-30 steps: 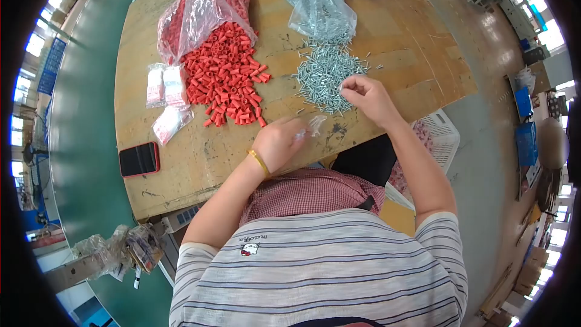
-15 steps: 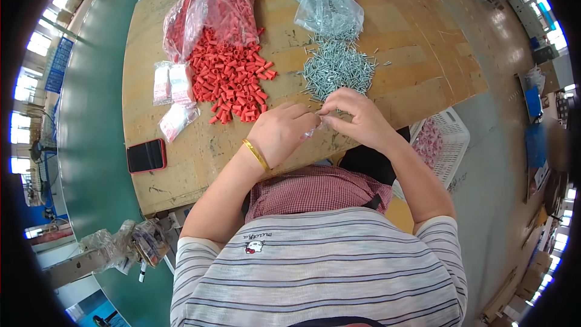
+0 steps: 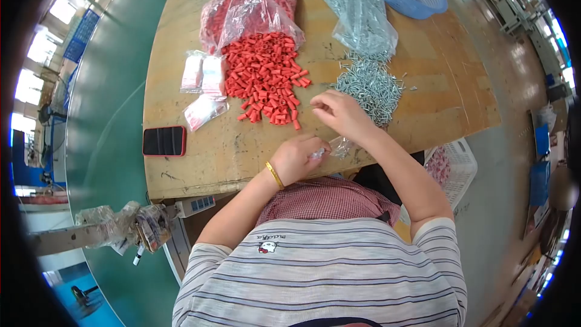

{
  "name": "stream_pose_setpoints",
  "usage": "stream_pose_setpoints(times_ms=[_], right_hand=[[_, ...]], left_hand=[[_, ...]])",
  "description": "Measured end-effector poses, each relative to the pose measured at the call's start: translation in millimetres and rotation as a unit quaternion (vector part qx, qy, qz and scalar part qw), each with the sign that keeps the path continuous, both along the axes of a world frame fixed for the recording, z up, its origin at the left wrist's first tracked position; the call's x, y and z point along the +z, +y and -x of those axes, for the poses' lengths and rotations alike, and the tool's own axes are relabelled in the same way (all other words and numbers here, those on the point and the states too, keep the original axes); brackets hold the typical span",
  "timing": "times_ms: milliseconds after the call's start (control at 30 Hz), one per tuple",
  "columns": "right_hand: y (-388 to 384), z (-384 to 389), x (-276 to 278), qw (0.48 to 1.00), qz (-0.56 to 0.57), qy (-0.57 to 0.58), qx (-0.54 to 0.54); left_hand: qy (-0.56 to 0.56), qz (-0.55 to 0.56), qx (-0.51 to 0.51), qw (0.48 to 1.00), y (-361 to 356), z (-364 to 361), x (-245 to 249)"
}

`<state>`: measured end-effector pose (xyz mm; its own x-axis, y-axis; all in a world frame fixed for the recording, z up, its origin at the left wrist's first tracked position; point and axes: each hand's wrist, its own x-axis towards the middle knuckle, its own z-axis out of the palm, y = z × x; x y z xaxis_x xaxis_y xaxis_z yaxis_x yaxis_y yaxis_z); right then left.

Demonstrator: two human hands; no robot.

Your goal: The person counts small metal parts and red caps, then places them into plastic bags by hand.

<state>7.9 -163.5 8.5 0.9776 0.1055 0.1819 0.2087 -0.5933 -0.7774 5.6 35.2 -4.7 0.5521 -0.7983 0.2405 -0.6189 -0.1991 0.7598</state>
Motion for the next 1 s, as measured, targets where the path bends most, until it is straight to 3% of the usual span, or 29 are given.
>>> stream_pose_setpoints(times_ms=[167, 400, 700, 800, 900, 1000], right_hand=[[38, -44, -27, 0.988, 0.14, -0.068, 0.014], [44, -49, -15, 0.953, 0.279, -0.107, 0.05], [21, -30, -11, 0.949, 0.29, -0.113, 0.054], [10, -27, -13, 0.974, 0.208, -0.068, 0.063], [-2, -2, 27, 0.983, 0.147, -0.029, 0.108], [-12, 24, 49, 0.977, 0.172, -0.012, 0.126]], left_hand=[[-0.001, 0.054, 0.026, 0.998, 4, 6, -16], [0.021, 0.082, 0.023, 0.996, 5, 4, -17], [-0.007, 0.051, 0.023, 0.998, 4, 4, -19], [-0.008, 0.049, 0.027, 0.998, 4, 3, -18], [-0.019, 0.031, 0.036, 0.999, 9, -2, -7], [-0.055, -0.01, 0.037, 0.998, 12, -11, 3]])
